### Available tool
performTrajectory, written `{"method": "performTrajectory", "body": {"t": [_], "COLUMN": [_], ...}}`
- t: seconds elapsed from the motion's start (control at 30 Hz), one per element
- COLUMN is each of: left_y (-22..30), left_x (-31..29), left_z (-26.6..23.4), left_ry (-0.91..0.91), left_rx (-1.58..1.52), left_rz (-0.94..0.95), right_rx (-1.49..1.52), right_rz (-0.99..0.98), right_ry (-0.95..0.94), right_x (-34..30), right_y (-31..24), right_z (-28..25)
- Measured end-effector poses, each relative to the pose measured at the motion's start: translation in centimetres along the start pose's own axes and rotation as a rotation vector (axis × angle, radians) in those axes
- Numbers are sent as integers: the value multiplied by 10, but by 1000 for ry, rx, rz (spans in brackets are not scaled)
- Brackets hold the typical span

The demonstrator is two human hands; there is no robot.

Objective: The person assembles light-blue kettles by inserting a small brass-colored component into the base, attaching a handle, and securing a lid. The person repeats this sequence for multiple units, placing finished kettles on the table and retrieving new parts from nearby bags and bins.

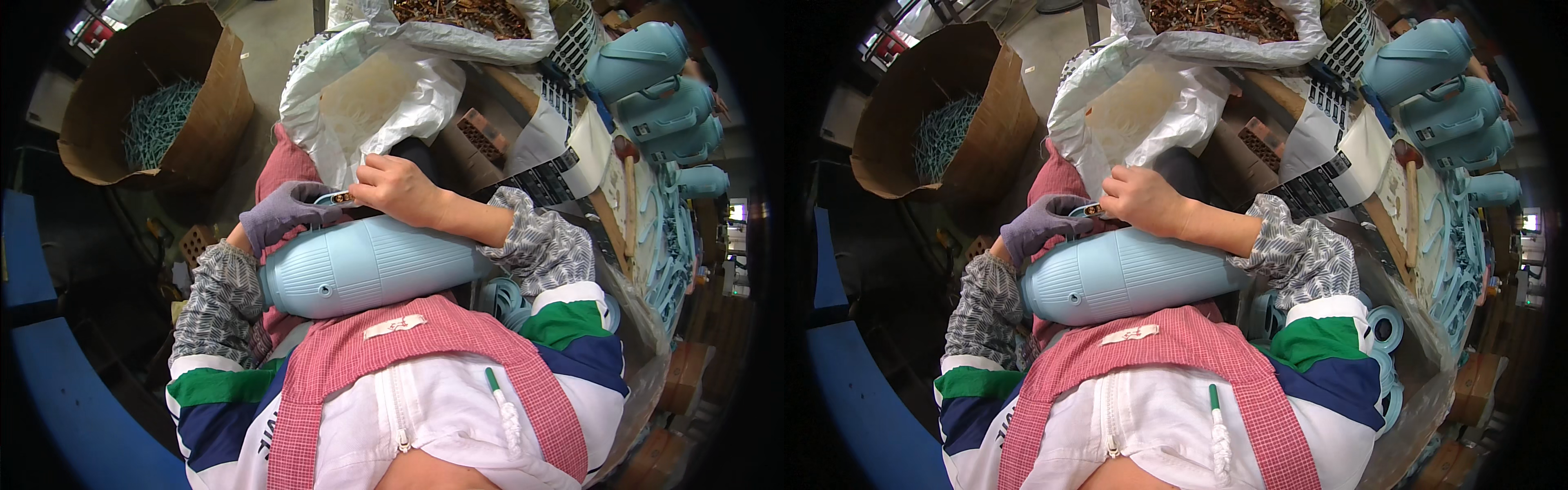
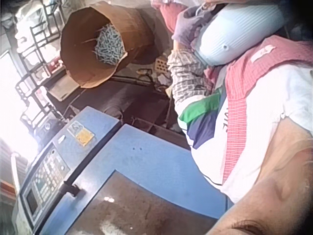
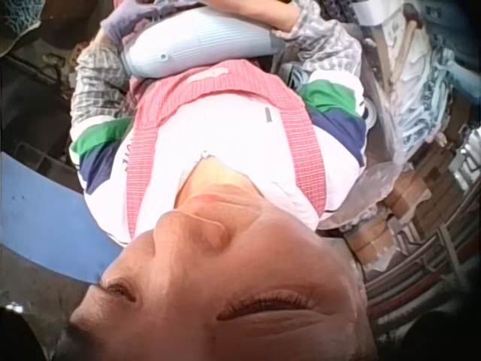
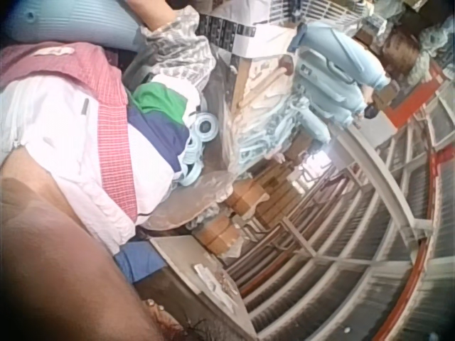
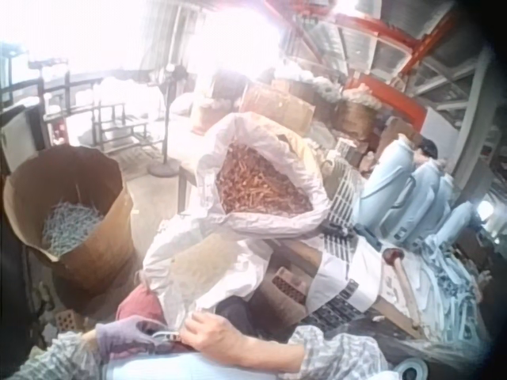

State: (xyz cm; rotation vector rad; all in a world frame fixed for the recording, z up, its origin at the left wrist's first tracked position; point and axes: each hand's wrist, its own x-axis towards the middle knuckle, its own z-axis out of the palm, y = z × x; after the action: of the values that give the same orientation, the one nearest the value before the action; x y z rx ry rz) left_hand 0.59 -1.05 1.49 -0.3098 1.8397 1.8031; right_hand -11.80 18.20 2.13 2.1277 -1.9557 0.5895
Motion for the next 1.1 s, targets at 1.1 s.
{"method": "performTrajectory", "body": {"t": [1.1], "left_y": [63], "left_x": [-45], "left_z": [38], "left_ry": [720], "left_rx": [741], "left_rz": [713], "right_rx": [1239], "right_rz": [692], "right_ry": [203], "right_x": [35], "right_y": [115], "right_z": [-49]}}
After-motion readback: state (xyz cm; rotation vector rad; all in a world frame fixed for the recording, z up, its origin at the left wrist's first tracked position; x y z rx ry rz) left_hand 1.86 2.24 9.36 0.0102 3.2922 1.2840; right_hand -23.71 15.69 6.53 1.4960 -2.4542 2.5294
